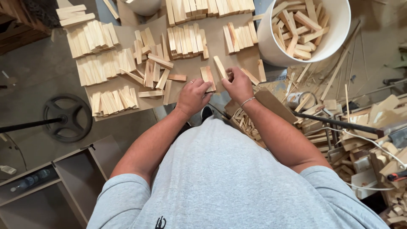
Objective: Sorting and organizing small wooden slats on a workbench and into containers
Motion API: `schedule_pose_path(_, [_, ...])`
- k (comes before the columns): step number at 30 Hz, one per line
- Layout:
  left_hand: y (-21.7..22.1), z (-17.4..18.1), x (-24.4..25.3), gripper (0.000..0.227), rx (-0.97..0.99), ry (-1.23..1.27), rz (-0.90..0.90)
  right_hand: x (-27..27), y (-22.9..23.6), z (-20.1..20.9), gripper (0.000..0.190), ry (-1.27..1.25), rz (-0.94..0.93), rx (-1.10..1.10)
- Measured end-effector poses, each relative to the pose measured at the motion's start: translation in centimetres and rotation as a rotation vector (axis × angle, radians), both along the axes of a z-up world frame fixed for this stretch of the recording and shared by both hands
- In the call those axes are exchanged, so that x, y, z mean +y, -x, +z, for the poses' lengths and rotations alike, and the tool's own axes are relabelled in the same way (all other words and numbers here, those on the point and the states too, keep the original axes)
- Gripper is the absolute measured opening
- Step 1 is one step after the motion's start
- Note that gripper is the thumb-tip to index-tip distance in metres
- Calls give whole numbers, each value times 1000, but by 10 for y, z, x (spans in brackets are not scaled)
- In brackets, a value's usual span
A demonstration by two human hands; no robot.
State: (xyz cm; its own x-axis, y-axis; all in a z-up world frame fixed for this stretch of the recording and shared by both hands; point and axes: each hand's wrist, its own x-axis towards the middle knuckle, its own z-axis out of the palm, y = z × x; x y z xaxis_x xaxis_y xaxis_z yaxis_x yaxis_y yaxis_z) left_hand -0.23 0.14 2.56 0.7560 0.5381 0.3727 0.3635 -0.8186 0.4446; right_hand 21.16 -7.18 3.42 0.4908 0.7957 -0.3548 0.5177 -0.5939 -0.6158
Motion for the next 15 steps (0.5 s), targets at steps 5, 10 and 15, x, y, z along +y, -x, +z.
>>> schedule_pose_path(5, [1,4,1,39,24,57,-14,30,4,20,39,-4,3,16])
schedule_pose_path(10, [1,0,-1,41,22,17,11,68,17,45,39,-79,54,-102])
schedule_pose_path(15, [0,-3,0,37,11,39,11,93,9,35,49,54,118,-152])
